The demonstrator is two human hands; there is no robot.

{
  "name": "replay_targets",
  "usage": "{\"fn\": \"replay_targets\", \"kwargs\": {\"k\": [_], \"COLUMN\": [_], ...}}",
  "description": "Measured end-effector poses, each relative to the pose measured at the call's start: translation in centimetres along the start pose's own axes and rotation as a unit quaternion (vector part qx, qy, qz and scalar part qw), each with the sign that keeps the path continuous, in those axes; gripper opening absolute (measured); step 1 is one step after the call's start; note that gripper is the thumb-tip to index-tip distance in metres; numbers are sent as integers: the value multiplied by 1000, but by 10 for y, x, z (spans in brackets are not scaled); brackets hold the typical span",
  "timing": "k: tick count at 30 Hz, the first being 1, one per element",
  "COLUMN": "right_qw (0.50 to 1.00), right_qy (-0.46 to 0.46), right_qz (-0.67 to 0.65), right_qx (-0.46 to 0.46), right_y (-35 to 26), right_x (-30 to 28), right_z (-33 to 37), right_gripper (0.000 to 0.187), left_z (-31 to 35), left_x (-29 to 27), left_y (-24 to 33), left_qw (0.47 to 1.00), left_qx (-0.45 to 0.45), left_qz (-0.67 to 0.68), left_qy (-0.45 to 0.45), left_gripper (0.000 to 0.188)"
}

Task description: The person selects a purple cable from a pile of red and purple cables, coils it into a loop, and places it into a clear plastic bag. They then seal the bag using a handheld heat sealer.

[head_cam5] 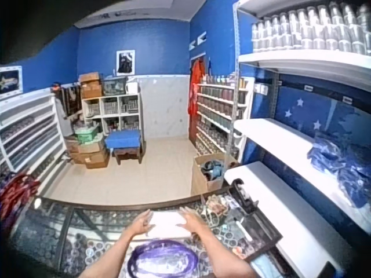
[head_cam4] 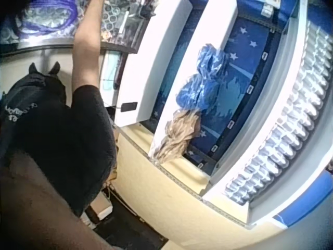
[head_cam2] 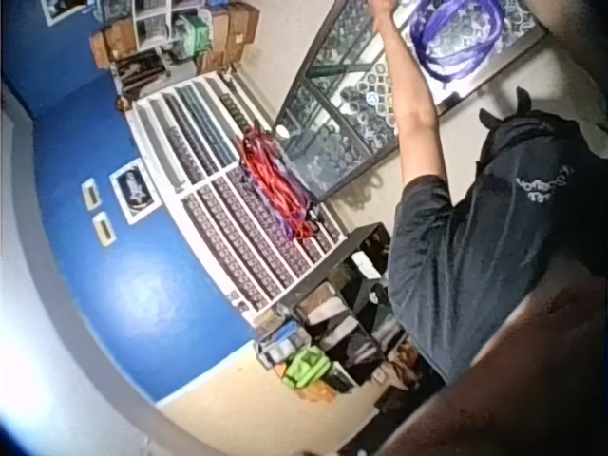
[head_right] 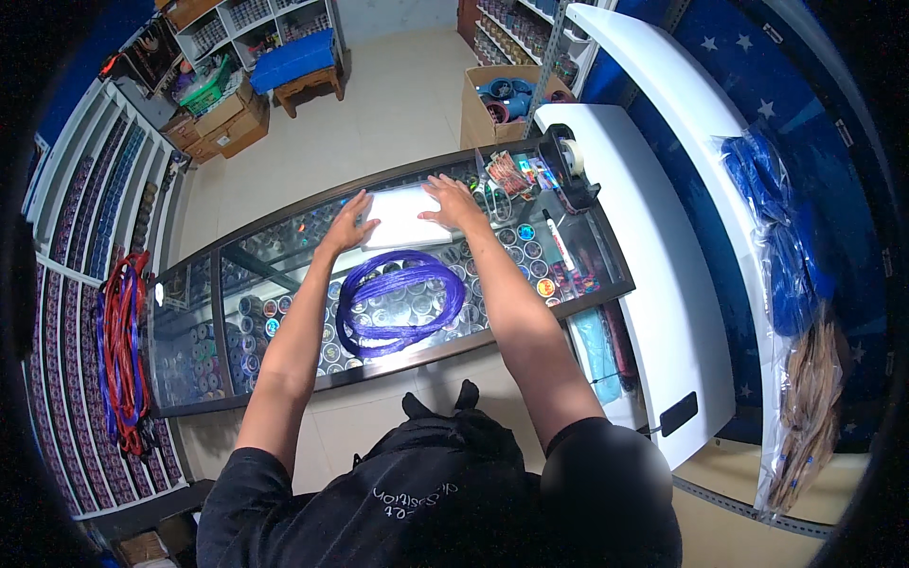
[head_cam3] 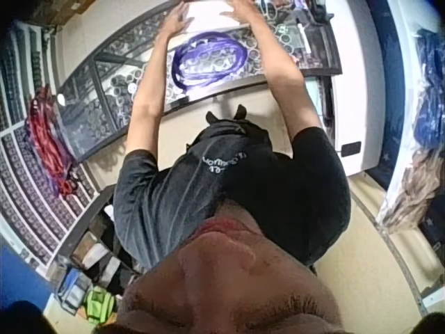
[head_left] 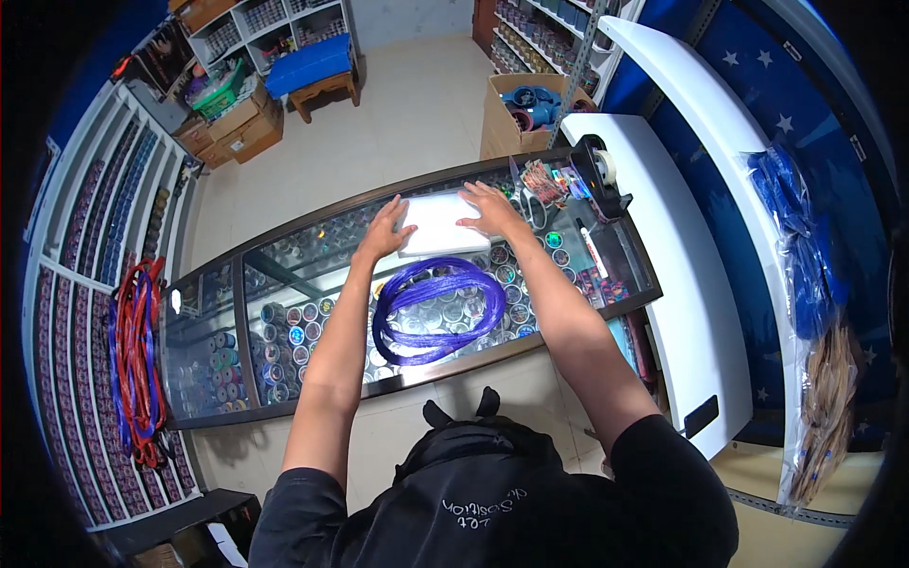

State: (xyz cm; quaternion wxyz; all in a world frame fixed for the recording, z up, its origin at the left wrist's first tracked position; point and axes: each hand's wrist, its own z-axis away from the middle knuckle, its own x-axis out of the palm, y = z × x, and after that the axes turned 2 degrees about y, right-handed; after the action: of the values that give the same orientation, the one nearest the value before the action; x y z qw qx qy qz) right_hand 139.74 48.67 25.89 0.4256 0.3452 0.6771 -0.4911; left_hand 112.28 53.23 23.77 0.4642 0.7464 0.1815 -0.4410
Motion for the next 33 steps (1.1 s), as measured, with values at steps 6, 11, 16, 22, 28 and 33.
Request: {"fn": "replay_targets", "kwargs": {"k": [6,11,16,22,28,33], "right_qw": [1000,998,993,986,983,973], "right_qy": [-5,43,92,138,131,171], "right_qz": [-12,-39,-74,-97,-121,-145], "right_qx": [15,5,-5,-2,54,55], "right_y": [5,0,0,-2,-21,-25], "right_x": [4,2,4,7,-5,-10], "right_z": [-5,-5,-7,-11,-7,-7], "right_gripper": [67,48,29,15,11,11], "left_z": [-8,-12,-14,-14,-9,-13], "left_x": [4,6,9,8,4,-1], "left_y": [5,1,10,14,21,23], "left_qw": [997,995,990,985,981,979], "left_qx": [0,33,26,35,46,54], "left_qz": [-66,-12,15,22,3,-5], "left_qy": [27,92,139,168,189,197], "left_gripper": [61,51,36,22,8,7]}}
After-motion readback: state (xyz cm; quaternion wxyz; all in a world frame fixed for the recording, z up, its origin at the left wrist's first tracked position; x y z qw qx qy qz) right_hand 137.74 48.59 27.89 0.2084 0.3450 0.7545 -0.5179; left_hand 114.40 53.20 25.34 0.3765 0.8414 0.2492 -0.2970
